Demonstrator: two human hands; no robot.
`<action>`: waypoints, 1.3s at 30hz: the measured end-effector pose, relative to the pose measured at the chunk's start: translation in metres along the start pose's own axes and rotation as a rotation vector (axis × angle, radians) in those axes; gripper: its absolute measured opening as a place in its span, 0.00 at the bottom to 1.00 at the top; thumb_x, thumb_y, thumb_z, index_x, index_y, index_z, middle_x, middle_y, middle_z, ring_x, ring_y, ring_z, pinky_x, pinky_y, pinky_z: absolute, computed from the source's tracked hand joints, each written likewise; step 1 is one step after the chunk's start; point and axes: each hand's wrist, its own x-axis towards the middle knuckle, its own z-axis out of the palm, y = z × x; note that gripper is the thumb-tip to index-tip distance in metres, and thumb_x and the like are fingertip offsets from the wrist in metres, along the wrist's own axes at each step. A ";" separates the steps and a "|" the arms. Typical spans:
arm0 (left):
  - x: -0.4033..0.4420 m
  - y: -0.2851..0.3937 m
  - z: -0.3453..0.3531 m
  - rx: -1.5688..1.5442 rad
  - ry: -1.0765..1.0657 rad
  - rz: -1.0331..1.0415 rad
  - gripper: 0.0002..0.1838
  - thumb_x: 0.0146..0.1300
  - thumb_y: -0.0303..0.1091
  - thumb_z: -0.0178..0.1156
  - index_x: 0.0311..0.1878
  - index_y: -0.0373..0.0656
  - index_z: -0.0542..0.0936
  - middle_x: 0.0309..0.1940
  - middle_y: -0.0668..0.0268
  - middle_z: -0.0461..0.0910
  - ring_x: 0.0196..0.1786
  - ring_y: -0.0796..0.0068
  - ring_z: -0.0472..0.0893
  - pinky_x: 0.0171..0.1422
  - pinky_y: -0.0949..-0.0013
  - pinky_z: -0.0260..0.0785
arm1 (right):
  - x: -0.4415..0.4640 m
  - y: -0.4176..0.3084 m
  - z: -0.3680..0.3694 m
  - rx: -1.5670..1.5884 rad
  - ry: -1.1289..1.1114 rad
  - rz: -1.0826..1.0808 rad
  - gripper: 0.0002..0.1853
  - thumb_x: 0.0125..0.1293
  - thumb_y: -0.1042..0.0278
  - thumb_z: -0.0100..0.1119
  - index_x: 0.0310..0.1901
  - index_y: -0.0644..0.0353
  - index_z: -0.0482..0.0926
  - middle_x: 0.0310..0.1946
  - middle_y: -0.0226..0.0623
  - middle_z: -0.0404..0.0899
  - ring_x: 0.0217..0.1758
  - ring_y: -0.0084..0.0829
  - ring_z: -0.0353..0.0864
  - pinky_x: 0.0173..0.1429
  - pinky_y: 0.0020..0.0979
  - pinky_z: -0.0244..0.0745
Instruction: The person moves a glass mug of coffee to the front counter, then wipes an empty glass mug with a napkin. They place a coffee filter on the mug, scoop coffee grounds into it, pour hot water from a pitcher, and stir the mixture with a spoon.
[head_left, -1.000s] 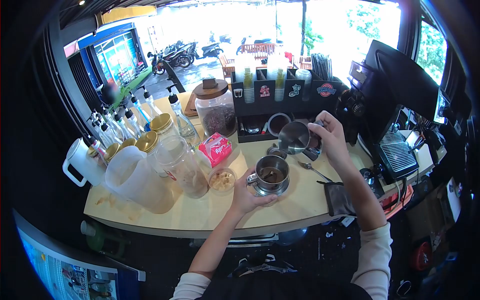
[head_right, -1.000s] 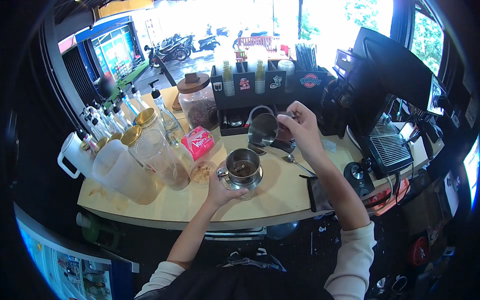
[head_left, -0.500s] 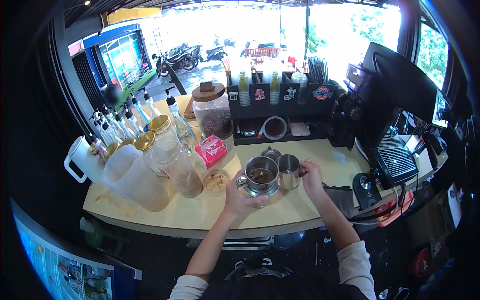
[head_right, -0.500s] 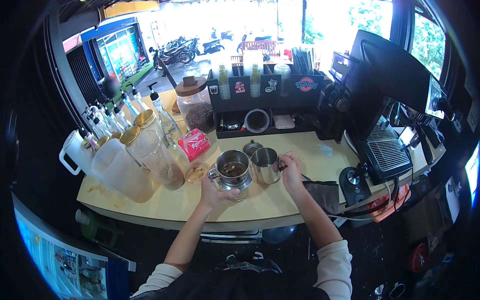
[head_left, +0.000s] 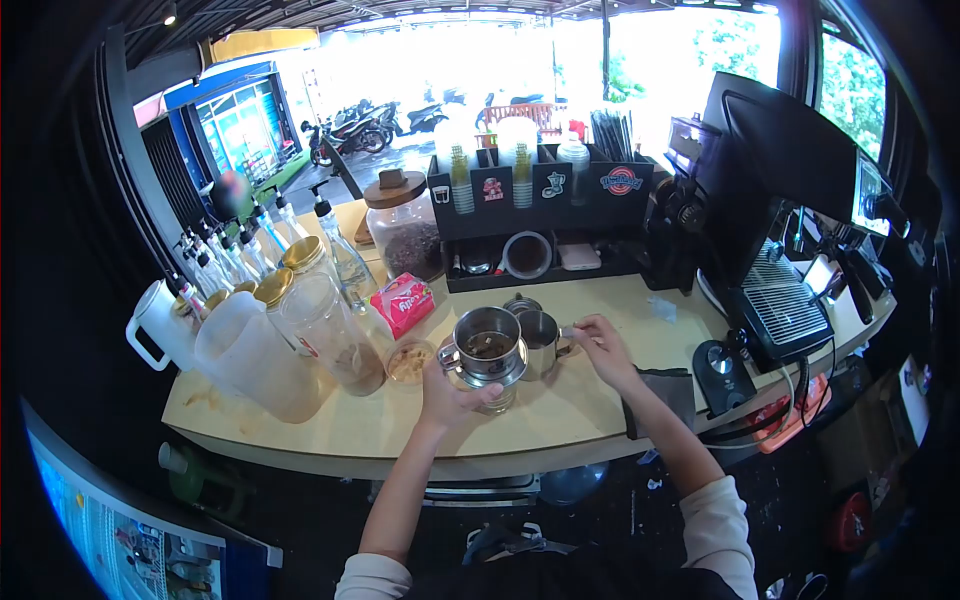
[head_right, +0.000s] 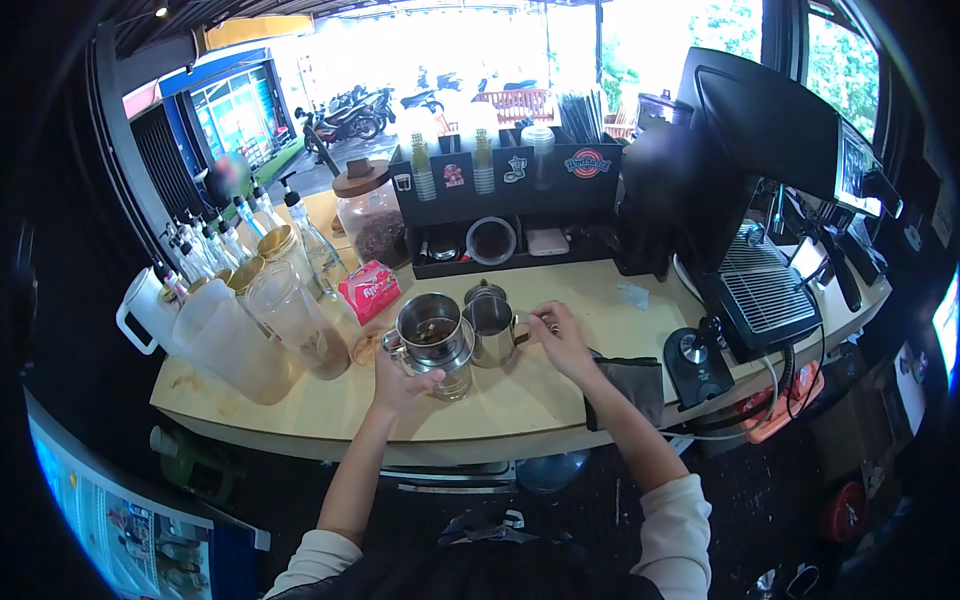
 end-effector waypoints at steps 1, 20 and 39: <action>0.000 0.002 0.001 -0.013 -0.002 -0.008 0.40 0.36 0.47 0.78 0.53 0.35 0.75 0.46 0.61 0.80 0.50 0.71 0.80 0.58 0.66 0.70 | -0.006 -0.010 -0.013 -0.336 0.028 -0.089 0.06 0.64 0.69 0.57 0.37 0.62 0.74 0.34 0.35 0.74 0.38 0.32 0.76 0.44 0.31 0.71; -0.001 -0.003 0.001 -0.025 0.007 -0.012 0.40 0.36 0.45 0.77 0.54 0.34 0.75 0.46 0.62 0.81 0.50 0.70 0.80 0.58 0.67 0.70 | -0.016 0.017 -0.053 -1.303 -0.109 -0.090 0.08 0.61 0.74 0.53 0.39 0.67 0.68 0.36 0.51 0.77 0.43 0.52 0.78 0.43 0.48 0.73; -0.001 -0.001 0.000 -0.018 0.002 -0.074 0.46 0.33 0.44 0.80 0.58 0.34 0.72 0.46 0.60 0.82 0.51 0.70 0.80 0.61 0.66 0.69 | 0.007 -0.163 0.033 -0.507 -0.149 -0.701 0.04 0.59 0.77 0.64 0.35 0.65 0.79 0.27 0.33 0.79 0.25 0.19 0.76 0.30 0.24 0.71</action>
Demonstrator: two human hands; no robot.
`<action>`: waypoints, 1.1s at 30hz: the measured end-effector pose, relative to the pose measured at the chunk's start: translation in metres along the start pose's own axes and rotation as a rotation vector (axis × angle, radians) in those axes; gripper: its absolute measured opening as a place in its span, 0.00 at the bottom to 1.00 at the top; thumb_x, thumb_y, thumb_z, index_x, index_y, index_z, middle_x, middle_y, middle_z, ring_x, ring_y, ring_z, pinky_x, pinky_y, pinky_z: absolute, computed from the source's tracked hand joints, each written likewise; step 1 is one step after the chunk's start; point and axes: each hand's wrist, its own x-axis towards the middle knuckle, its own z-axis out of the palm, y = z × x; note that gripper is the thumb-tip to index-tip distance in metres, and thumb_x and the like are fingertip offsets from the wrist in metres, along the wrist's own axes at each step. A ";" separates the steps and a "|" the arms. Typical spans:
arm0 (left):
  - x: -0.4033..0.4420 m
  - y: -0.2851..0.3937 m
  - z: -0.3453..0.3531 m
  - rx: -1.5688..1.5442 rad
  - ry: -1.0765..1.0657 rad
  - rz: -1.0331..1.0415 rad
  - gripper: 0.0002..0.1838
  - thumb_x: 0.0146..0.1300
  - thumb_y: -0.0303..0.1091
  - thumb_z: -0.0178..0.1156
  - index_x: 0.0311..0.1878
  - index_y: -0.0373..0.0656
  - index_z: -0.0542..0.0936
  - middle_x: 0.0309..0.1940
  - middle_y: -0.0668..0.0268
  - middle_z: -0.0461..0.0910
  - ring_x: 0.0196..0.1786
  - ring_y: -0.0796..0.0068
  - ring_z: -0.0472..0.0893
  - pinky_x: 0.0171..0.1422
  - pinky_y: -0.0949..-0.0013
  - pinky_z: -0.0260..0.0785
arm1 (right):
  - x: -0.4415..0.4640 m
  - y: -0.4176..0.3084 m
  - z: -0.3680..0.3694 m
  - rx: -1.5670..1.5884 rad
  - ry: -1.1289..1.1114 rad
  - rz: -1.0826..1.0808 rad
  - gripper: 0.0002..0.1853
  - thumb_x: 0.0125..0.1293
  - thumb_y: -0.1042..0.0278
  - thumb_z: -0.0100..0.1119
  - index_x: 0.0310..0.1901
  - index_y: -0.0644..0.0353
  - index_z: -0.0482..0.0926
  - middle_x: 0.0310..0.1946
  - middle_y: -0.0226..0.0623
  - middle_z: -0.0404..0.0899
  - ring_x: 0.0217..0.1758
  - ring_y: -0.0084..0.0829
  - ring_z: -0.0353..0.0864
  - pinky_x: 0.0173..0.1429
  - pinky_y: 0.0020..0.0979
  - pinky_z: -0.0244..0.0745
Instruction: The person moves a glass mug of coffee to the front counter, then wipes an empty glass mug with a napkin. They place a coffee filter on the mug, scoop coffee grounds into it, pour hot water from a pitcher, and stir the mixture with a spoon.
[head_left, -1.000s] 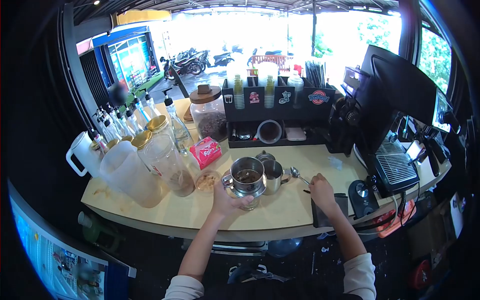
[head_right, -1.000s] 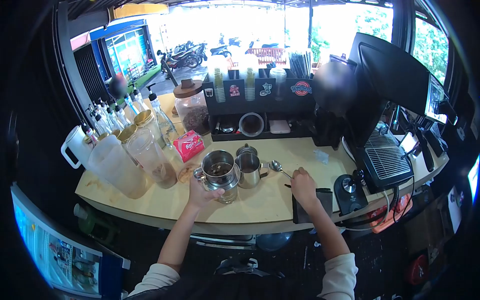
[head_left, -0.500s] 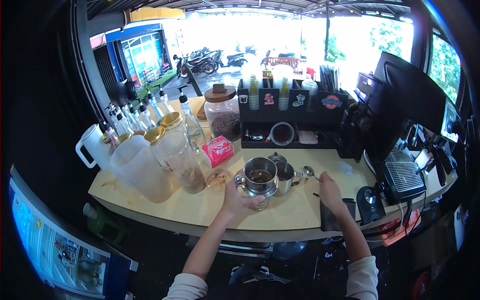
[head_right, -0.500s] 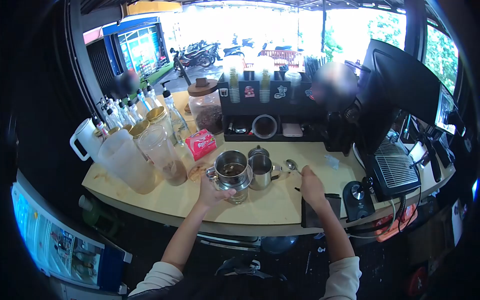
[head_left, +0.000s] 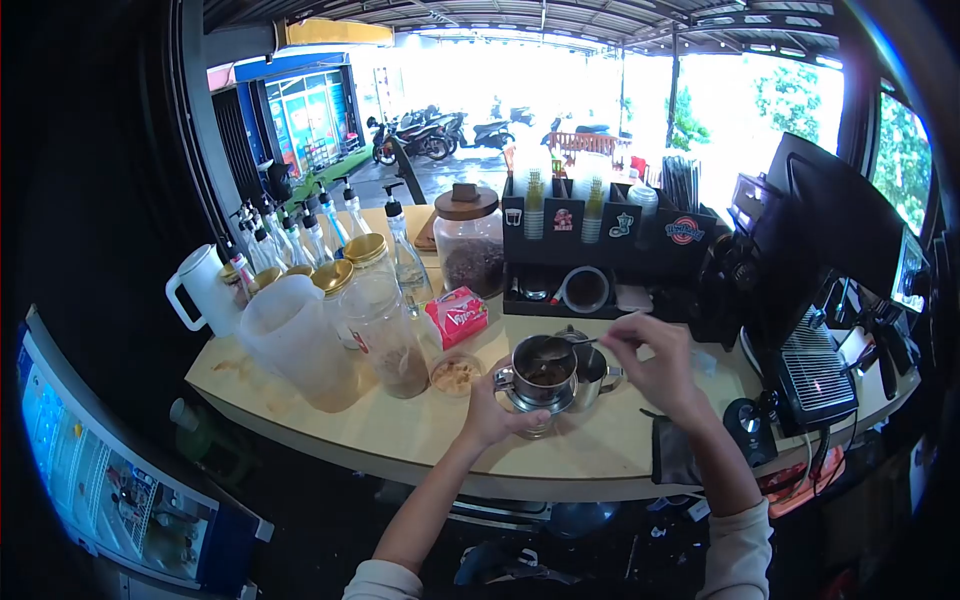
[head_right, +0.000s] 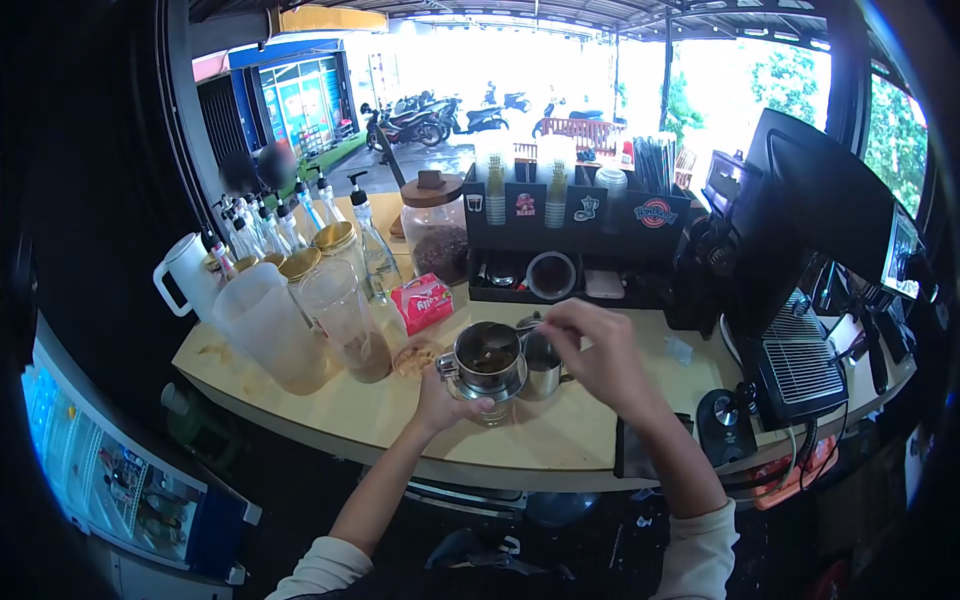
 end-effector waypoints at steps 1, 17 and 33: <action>0.000 -0.003 0.000 0.010 0.007 0.008 0.46 0.33 0.44 0.80 0.58 0.34 0.72 0.46 0.60 0.81 0.51 0.70 0.80 0.60 0.66 0.70 | 0.001 -0.002 0.007 0.003 -0.041 -0.017 0.06 0.58 0.75 0.65 0.36 0.64 0.79 0.25 0.35 0.78 0.22 0.22 0.75 0.29 0.24 0.71; -0.001 -0.005 0.002 0.002 0.032 0.003 0.48 0.32 0.45 0.79 0.59 0.33 0.72 0.46 0.59 0.81 0.51 0.68 0.81 0.60 0.66 0.70 | 0.016 -0.004 0.009 0.176 -0.406 0.081 0.05 0.66 0.75 0.53 0.38 0.67 0.76 0.31 0.44 0.77 0.34 0.45 0.80 0.39 0.38 0.73; -0.002 -0.001 0.003 -0.009 0.020 0.006 0.48 0.33 0.43 0.79 0.60 0.32 0.70 0.48 0.58 0.80 0.52 0.69 0.80 0.59 0.67 0.71 | 0.011 0.005 0.016 0.153 -0.342 0.004 0.05 0.66 0.75 0.53 0.39 0.67 0.76 0.32 0.45 0.77 0.33 0.45 0.79 0.38 0.38 0.73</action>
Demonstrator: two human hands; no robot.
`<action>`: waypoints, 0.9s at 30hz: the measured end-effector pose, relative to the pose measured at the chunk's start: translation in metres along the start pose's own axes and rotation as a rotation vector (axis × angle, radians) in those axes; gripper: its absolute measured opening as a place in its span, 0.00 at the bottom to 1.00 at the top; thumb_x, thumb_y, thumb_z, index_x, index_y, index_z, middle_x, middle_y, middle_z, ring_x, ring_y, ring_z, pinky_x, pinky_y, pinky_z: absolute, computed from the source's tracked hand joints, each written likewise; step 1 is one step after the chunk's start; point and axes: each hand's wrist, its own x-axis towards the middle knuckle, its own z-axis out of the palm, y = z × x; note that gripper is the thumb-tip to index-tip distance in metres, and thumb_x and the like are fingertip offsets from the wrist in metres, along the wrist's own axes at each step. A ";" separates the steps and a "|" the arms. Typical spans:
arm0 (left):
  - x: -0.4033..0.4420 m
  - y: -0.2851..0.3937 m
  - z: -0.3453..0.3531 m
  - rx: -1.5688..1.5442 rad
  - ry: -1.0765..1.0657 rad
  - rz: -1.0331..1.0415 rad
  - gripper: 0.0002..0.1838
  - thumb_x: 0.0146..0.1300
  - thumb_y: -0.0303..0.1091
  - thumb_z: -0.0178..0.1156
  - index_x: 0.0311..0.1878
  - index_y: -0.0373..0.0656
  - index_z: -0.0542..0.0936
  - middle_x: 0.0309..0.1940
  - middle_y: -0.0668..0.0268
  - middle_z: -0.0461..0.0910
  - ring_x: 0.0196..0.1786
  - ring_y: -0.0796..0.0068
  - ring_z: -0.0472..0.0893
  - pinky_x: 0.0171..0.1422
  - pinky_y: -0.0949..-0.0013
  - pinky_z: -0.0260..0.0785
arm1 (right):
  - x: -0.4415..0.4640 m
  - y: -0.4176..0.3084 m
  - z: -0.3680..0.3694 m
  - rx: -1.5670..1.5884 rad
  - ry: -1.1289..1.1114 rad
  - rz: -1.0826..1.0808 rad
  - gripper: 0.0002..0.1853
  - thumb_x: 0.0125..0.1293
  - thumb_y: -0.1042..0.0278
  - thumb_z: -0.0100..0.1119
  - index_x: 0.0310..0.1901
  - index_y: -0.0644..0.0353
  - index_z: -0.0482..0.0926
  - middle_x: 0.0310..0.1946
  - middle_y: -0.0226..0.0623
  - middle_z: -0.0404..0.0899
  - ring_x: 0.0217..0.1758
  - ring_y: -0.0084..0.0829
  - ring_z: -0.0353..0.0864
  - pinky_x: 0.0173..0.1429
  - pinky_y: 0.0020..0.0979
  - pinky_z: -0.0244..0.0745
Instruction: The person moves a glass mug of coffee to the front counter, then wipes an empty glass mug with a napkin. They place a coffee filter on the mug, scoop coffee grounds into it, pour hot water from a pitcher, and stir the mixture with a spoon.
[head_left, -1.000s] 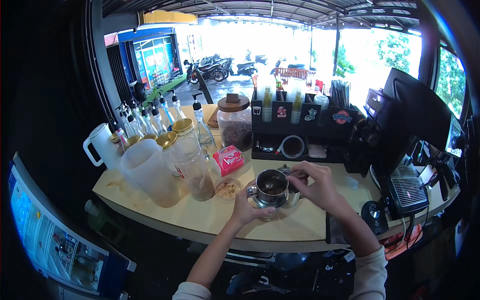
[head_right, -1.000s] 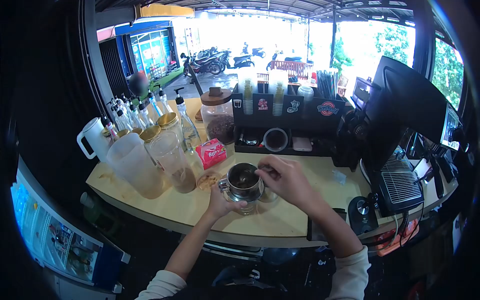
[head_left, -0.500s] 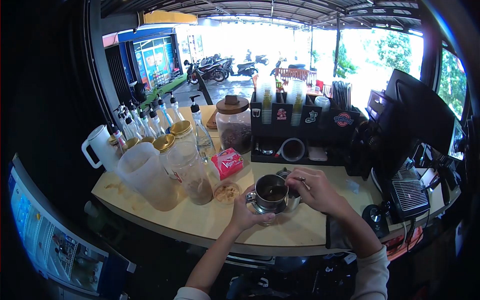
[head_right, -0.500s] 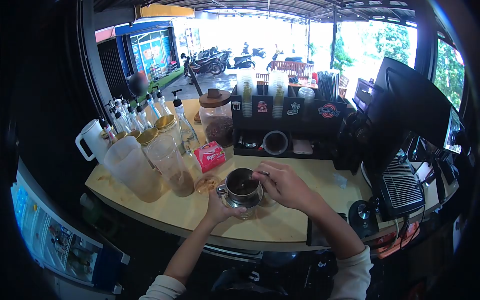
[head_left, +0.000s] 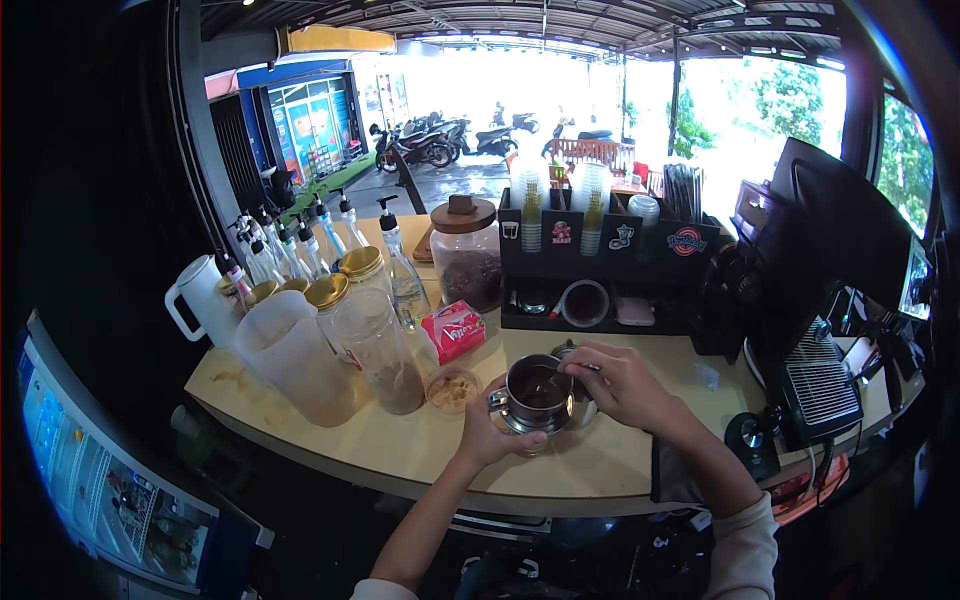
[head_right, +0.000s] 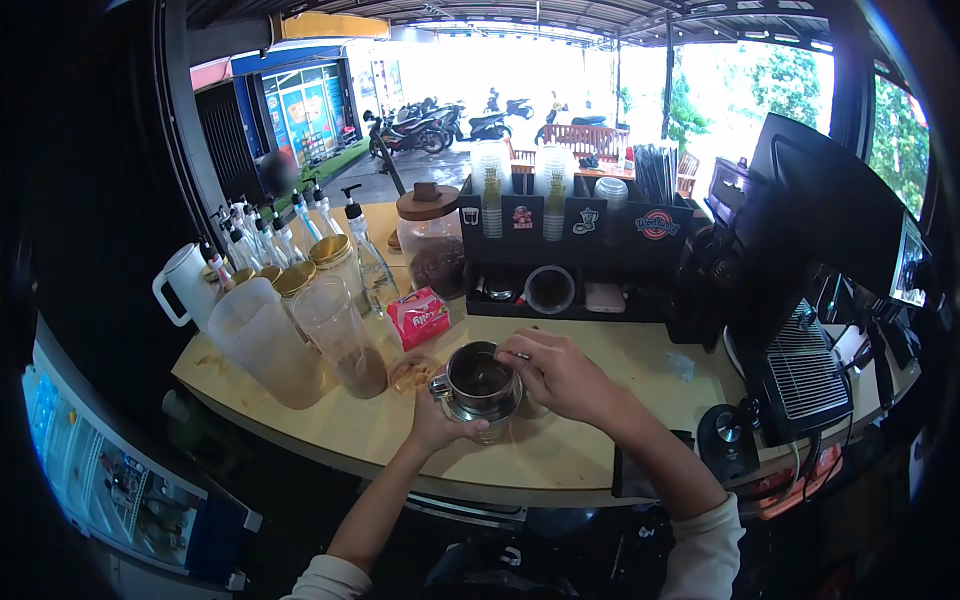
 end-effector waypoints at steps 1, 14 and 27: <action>0.000 -0.001 0.000 -0.004 0.002 0.002 0.48 0.33 0.43 0.79 0.60 0.31 0.70 0.48 0.58 0.80 0.52 0.68 0.80 0.59 0.66 0.71 | -0.001 0.000 0.001 0.031 -0.006 -0.012 0.05 0.65 0.75 0.54 0.39 0.67 0.76 0.32 0.45 0.77 0.34 0.46 0.78 0.38 0.38 0.73; 0.000 0.005 0.002 -0.021 0.012 -0.013 0.48 0.33 0.44 0.79 0.59 0.32 0.71 0.49 0.58 0.80 0.52 0.69 0.80 0.60 0.67 0.70 | -0.005 0.005 0.007 0.027 0.004 -0.011 0.06 0.63 0.74 0.57 0.40 0.65 0.75 0.31 0.43 0.76 0.34 0.44 0.78 0.38 0.38 0.72; 0.000 0.005 0.000 0.011 -0.005 -0.004 0.46 0.34 0.44 0.79 0.58 0.33 0.72 0.47 0.59 0.80 0.51 0.69 0.80 0.59 0.67 0.71 | -0.003 0.001 0.010 -0.045 0.041 -0.025 0.04 0.66 0.76 0.53 0.39 0.65 0.76 0.31 0.42 0.78 0.31 0.40 0.80 0.34 0.33 0.74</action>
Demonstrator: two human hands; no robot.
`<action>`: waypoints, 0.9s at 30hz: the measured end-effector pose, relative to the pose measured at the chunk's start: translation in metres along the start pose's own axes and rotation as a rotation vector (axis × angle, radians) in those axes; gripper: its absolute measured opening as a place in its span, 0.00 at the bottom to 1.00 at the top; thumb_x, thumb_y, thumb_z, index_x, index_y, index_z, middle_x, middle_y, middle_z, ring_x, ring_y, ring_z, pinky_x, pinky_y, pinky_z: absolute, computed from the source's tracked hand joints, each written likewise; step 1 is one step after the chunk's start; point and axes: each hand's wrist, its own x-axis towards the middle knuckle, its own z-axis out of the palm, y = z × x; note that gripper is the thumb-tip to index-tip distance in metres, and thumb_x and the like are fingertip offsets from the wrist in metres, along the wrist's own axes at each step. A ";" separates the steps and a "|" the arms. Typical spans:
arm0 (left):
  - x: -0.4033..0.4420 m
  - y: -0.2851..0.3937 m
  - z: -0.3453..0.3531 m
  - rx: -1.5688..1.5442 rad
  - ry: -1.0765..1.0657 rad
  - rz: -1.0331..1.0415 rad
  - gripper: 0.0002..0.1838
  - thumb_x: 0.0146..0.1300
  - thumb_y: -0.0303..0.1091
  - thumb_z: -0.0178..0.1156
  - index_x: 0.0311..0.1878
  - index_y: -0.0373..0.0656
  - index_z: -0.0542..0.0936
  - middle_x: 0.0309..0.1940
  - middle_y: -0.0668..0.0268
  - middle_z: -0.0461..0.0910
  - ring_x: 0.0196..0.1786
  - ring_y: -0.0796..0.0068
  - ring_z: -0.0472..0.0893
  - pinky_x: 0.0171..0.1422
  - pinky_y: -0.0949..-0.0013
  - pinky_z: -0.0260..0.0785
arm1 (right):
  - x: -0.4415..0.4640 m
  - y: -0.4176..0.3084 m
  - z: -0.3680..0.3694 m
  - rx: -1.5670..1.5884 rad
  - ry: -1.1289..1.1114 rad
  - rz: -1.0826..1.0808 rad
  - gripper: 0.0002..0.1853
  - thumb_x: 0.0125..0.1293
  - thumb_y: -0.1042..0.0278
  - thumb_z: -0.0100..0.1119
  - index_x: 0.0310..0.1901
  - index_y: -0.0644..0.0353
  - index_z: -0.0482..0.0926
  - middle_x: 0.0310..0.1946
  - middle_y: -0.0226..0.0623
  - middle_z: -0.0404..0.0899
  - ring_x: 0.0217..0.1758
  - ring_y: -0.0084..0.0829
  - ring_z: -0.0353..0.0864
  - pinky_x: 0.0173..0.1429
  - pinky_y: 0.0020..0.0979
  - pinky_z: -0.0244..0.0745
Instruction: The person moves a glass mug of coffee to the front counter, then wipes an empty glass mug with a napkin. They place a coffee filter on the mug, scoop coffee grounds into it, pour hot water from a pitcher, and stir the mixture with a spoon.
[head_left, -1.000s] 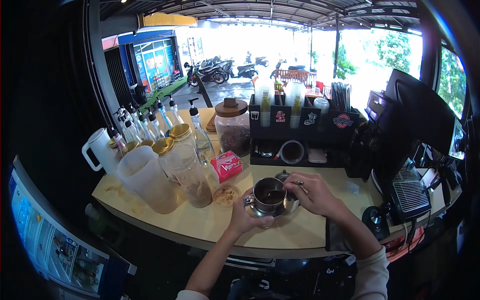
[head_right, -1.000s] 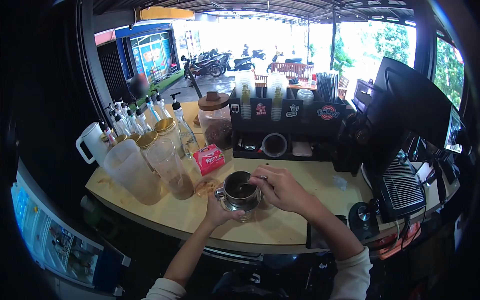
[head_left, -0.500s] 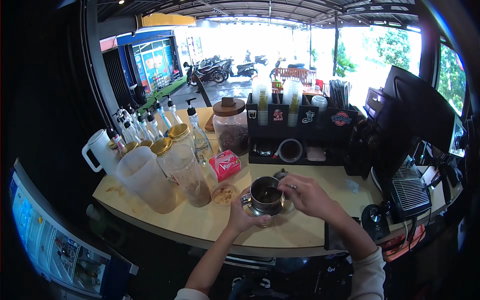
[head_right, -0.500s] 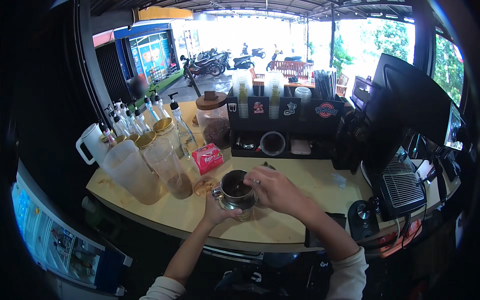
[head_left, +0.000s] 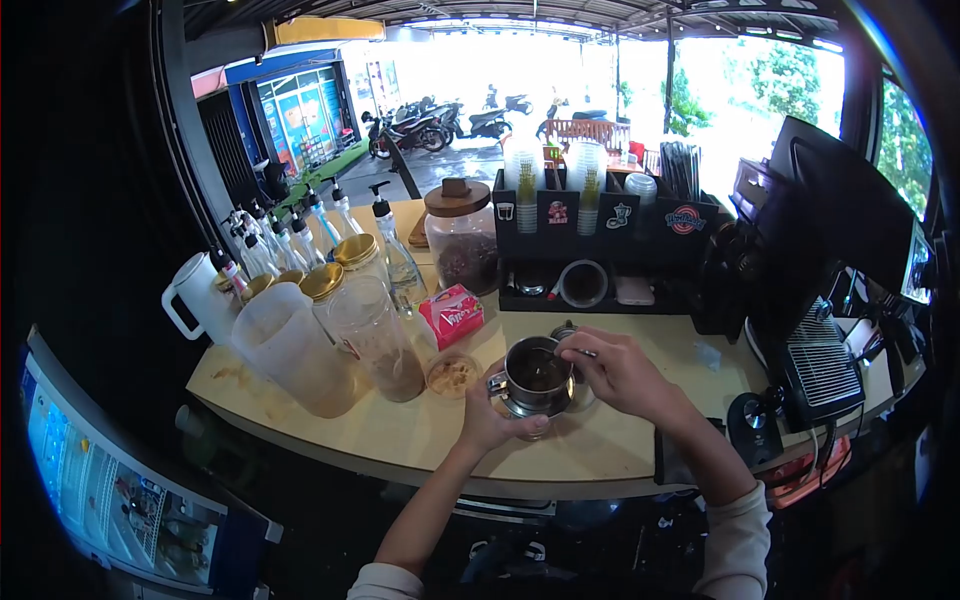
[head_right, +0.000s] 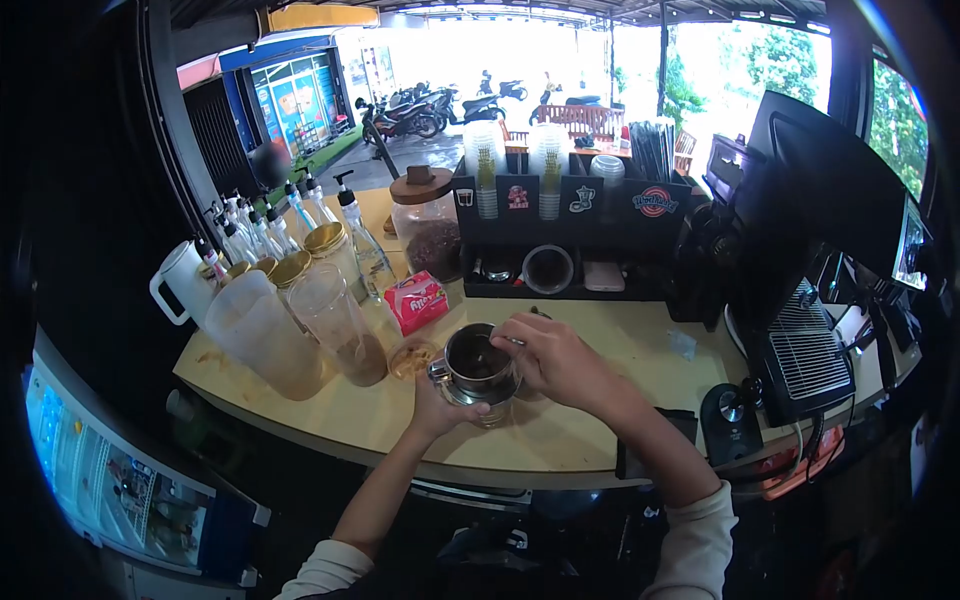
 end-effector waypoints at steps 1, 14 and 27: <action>0.000 -0.001 0.000 -0.014 0.005 0.006 0.46 0.34 0.44 0.79 0.58 0.33 0.72 0.47 0.59 0.81 0.51 0.69 0.80 0.59 0.67 0.71 | -0.001 0.001 0.001 0.034 0.005 -0.027 0.04 0.65 0.76 0.54 0.40 0.64 0.76 0.31 0.42 0.77 0.31 0.39 0.80 0.34 0.33 0.73; 0.003 -0.005 0.000 -0.062 -0.012 0.021 0.45 0.35 0.43 0.79 0.58 0.35 0.72 0.47 0.59 0.81 0.51 0.70 0.81 0.58 0.67 0.72 | 0.002 -0.012 0.007 -0.091 0.054 0.015 0.02 0.64 0.76 0.55 0.37 0.64 0.74 0.28 0.41 0.74 0.29 0.40 0.76 0.34 0.36 0.72; 0.005 0.002 -0.005 0.006 -0.043 0.014 0.46 0.35 0.42 0.80 0.59 0.34 0.71 0.47 0.57 0.80 0.51 0.69 0.81 0.57 0.67 0.73 | 0.006 -0.025 0.021 -0.295 0.025 -0.092 0.07 0.57 0.80 0.60 0.36 0.62 0.73 0.28 0.38 0.74 0.30 0.40 0.75 0.33 0.36 0.71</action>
